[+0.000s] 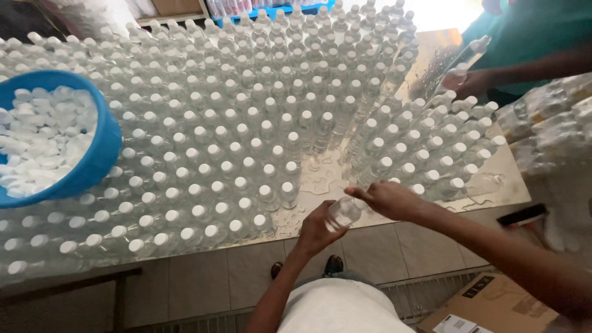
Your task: The person repeatedly picks up small clear plastic bottles from a table, places a white cap on each bottle, and screws it on by hand. The capped bottles are then placed back on the table among many others. A blue bowl of caps is visible nearby.
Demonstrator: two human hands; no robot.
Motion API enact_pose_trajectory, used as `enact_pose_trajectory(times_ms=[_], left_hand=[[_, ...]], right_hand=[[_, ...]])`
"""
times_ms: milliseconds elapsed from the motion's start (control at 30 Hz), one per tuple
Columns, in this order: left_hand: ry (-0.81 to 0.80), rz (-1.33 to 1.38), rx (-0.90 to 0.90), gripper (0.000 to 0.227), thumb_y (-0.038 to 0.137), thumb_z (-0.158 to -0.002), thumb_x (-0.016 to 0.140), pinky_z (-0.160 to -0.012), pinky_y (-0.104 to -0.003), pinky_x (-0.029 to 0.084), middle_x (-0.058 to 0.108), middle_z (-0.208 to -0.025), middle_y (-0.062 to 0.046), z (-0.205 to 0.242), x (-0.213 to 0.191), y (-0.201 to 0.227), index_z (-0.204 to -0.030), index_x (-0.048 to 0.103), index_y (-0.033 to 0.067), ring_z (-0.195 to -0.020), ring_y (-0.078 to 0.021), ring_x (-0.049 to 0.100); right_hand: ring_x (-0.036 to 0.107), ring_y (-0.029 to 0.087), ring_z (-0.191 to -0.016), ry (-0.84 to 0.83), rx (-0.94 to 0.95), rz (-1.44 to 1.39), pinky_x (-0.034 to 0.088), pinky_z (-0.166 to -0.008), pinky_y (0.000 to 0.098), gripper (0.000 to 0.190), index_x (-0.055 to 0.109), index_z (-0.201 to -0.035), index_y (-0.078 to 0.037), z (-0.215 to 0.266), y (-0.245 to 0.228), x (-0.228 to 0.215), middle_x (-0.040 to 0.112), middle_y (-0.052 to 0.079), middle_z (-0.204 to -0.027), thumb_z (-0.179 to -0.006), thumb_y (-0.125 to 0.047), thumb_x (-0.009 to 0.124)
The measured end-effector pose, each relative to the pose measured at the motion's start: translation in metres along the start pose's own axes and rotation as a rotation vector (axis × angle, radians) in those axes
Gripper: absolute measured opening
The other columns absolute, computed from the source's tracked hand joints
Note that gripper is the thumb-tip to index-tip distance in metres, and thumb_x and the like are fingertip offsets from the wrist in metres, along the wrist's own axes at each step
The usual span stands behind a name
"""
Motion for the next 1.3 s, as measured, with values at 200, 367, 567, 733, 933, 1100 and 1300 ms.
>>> enact_pose_trajectory(times_ms=[200,367,567,733,933,1100,1300], left_hand=[[0.032,0.161,0.009,0.062,0.035,-0.074,0.089,-0.082,-0.053,0.057,0.070,-0.104,-0.020,-0.002,-0.014,0.022,-0.121,0.060,0.0096,-0.103,-0.0430,0.069],[-0.007,0.151,0.043,0.061,0.034,-0.075,0.089,-0.081,-0.055,0.056,0.070,-0.103,-0.022,0.002,-0.016,0.027,-0.121,0.060,0.0074,-0.101,-0.0463,0.068],[-0.064,0.140,0.024,0.062,0.033,-0.074,0.089,-0.084,-0.054,0.055,0.070,-0.105,-0.021,0.005,-0.012,0.023,-0.123,0.059,0.0089,-0.104,-0.0444,0.068],[-0.107,0.176,0.081,0.061,0.034,-0.075,0.089,-0.087,-0.055,0.056,0.070,-0.105,-0.021,0.008,-0.021,0.034,-0.122,0.060,0.0089,-0.103,-0.0456,0.068],[-0.196,0.122,0.027,0.066,0.030,-0.072,0.086,-0.085,-0.060,0.054,0.070,-0.102,-0.025,0.014,-0.004,0.017,-0.125,0.057,0.0050,-0.099,-0.0473,0.069],[-0.073,-0.243,-0.106,0.064,0.031,-0.074,0.080,-0.089,-0.051,0.057,0.068,-0.101,-0.010,0.014,0.007,-0.008,-0.131,0.054,0.0145,-0.100,-0.0344,0.070],[-0.506,0.266,0.115,0.055,0.026,-0.076,0.087,-0.081,-0.052,0.058,0.071,-0.091,-0.024,0.011,-0.032,0.049,-0.117,0.060,0.0026,-0.086,-0.0393,0.072]], right_hand=[[0.066,0.043,-0.100,0.182,-0.651,0.433,0.057,-0.080,0.0520,0.057,0.048,-0.139,-0.007,0.071,-0.064,-0.063,0.061,0.021,-0.109,-0.102,-0.050,0.047],[0.066,0.036,-0.079,0.313,-0.802,0.710,0.055,-0.065,0.0464,0.039,0.053,-0.114,-0.006,0.041,-0.038,-0.031,0.056,0.012,-0.085,-0.108,-0.042,0.040],[0.073,0.040,-0.080,0.092,-0.211,0.371,0.054,-0.069,0.0501,0.070,0.068,-0.085,-0.012,0.045,-0.045,-0.034,0.069,0.020,-0.081,-0.098,-0.072,0.035],[0.068,0.037,-0.090,0.273,-0.891,0.900,0.054,-0.070,0.0466,0.058,0.061,-0.114,-0.011,0.044,-0.037,-0.025,0.062,0.018,-0.103,-0.100,-0.066,0.047],[0.070,0.031,-0.059,0.575,-0.749,0.516,0.053,-0.054,0.0456,0.040,0.054,-0.082,-0.015,-0.008,0.003,0.030,0.059,0.009,-0.061,-0.102,-0.049,0.049],[0.074,0.039,-0.076,0.187,0.030,0.163,0.055,-0.070,0.0441,0.082,0.065,-0.064,-0.006,0.024,-0.031,0.006,0.065,0.022,-0.064,-0.100,-0.071,0.030],[0.053,0.025,-0.054,0.806,-1.263,0.720,0.046,-0.051,0.0364,0.044,0.056,-0.078,-0.014,0.046,-0.013,0.023,0.044,0.005,-0.067,-0.098,-0.052,0.048]])
Point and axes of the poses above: each hand's wrist, its own z-axis away from the middle knuckle, its own x-axis out of the palm, y = z × x, the point moved 3 cm from there along -z, towards the middle knuckle
